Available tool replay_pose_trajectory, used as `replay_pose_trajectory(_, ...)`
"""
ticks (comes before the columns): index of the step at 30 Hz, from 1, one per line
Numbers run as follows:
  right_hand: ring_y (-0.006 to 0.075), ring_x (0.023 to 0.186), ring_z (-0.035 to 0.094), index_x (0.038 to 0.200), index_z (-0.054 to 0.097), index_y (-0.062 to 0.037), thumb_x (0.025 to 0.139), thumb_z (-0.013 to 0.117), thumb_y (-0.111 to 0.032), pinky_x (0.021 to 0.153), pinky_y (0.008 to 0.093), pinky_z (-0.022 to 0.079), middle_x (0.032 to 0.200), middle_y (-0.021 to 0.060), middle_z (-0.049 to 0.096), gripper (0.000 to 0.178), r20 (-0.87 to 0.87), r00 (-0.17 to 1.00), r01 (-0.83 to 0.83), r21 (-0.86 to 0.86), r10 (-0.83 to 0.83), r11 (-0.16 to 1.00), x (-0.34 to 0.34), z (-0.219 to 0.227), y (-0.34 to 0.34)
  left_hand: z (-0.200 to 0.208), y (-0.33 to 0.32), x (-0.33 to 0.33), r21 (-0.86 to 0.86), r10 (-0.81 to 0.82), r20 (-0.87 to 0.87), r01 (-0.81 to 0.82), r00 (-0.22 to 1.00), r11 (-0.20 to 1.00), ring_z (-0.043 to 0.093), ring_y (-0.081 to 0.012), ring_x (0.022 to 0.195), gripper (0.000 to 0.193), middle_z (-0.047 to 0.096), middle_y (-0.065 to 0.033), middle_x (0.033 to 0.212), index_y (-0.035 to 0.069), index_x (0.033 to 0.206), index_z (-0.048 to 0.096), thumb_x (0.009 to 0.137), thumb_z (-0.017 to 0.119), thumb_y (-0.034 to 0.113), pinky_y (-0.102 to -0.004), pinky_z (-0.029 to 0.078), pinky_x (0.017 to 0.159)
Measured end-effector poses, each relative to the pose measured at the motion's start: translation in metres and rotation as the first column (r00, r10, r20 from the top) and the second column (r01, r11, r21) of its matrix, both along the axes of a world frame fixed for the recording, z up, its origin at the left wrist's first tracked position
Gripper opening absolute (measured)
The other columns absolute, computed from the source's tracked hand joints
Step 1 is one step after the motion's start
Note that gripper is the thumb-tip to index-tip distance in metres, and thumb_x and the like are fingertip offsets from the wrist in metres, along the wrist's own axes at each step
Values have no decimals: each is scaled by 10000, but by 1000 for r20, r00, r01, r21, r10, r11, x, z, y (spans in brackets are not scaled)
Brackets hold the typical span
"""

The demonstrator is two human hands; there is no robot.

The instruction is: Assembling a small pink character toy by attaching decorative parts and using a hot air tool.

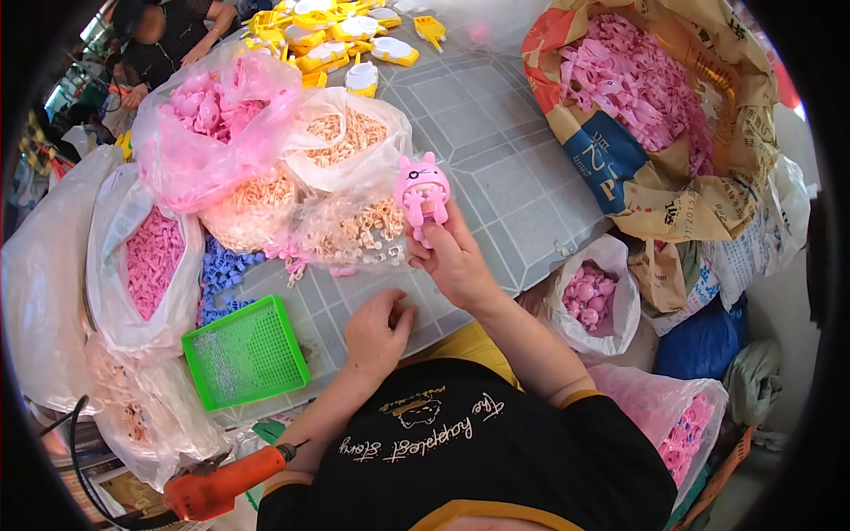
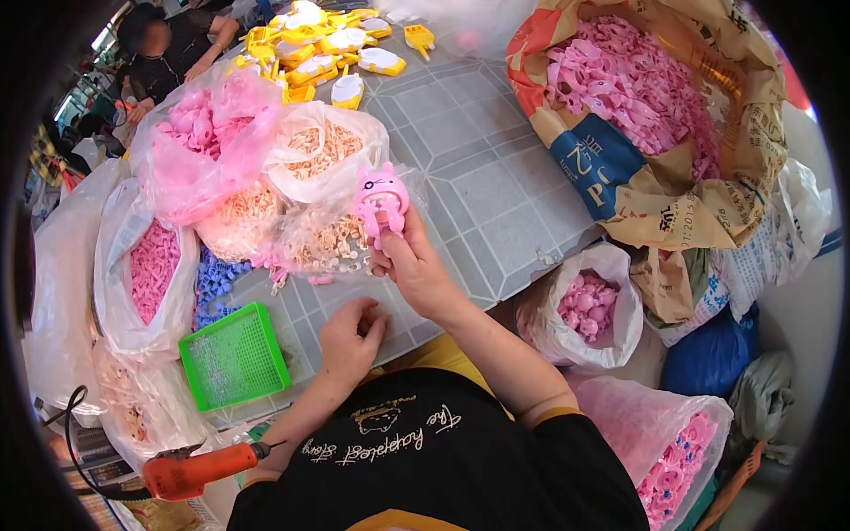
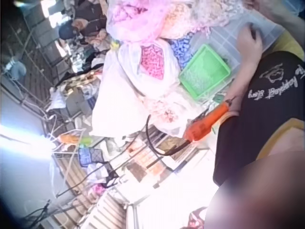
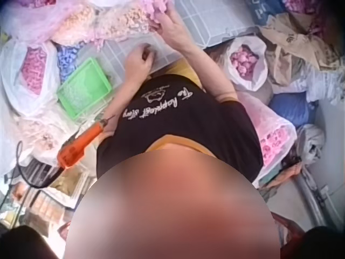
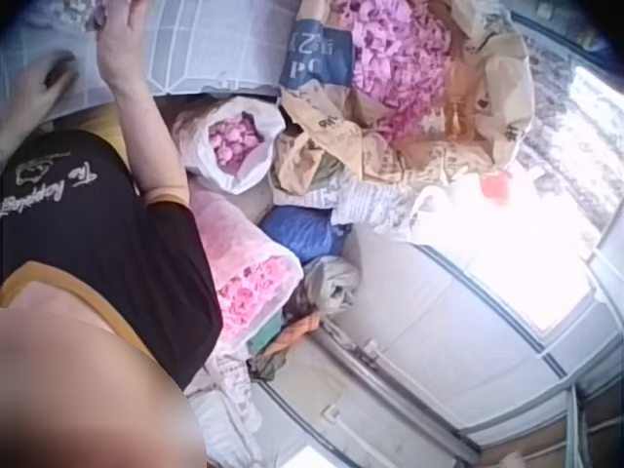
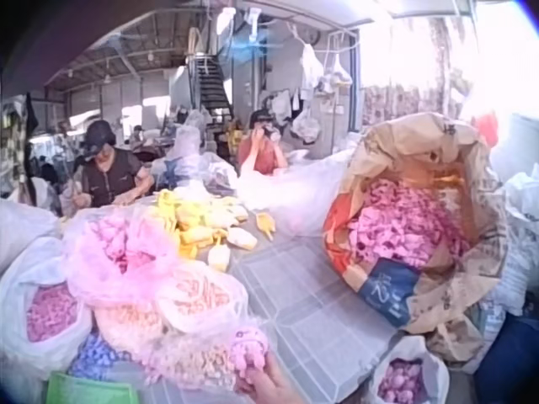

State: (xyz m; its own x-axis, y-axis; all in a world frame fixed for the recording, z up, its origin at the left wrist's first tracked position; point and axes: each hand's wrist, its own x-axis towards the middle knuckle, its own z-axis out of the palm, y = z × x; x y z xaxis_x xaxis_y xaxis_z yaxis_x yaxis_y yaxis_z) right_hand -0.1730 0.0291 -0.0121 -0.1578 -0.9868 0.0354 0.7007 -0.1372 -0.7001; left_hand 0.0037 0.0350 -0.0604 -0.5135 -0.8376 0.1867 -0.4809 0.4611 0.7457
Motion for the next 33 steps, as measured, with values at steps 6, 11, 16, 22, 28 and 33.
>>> replay_pose_trajectory(6, 91, 687, 378, 1286, 423, -150, 989, 446, -70, 644, 278, 349, 949, 3, 489, 309, -40, 996, 77, 70, -74, 995, 0, -4, -6, 1, 0, -1, -46, 3, -6, -3, 1000, 999, 626, -215, 609, 254, 649, -99, 739, 30, 1024, 678, 808, 760, 136, -338, 508, 589)
replay_pose_trajectory(11, 93, 715, 401, 1294, 423, -152, 997, 453, -86, 672, 281, 370, 971, 1, 497, 306, -39, 998, 53, 34, -51, 998, -1, -4, -6, -1, 0, -1, -49, 8, -20, -9, 1000, 999, 626, -215, 612, 254, 647, -102, 737, 33, 1017, 680, 798, 767, 129, -340, 506, 587)
replay_pose_trajectory(16, 102, 759, 430, 1330, 413, -161, 1003, 468, -105, 730, 304, 401, 1019, 7, 506, 336, 10, 999, 47, 56, -48, 997, 4, 5, -3, -1, 0, -1, -65, -3, -20, 2, 1000, 998, 632, -223, 621, 254, 653, -102, 750, 36, 1018, 678, 798, 765, 130, -349, 510, 597)
replay_pose_trajectory(22, 101, 759, 426, 1332, 417, -164, 996, 457, -101, 740, 308, 400, 1018, 8, 499, 344, 26, 999, 38, 17, -39, 999, 3, 5, -2, 1, 2, 0, -25, -5, -32, 4, 999, 1000, 637, -281, 693, 234, 640, -79, 741, 67, 1002, 653, 794, 742, 127, -412, 500, 627)
replay_pose_trajectory(28, 95, 749, 411, 1329, 423, -166, 991, 447, -95, 715, 280, 389, 981, -1, 485, 346, -6, 997, 75, 19, -75, 997, 0, -6, -7, 0, 0, 0, -74, -19, -25, 18, 1000, 997, 633, -232, 633, 257, 646, -97, 746, 41, 1024, 676, 796, 759, 126, -355, 505, 601)
replay_pose_trajectory(33, 96, 750, 415, 1347, 411, -175, 991, 462, -95, 714, 286, 389, 980, -3, 482, 368, 4, 997, 71, 30, -72, 997, 1, -5, -6, 0, 0, 0, -89, -22, -18, 20, 1000, 996, 621, -234, 620, 261, 637, -100, 741, 41, 1026, 674, 793, 758, 121, -360, 497, 592)
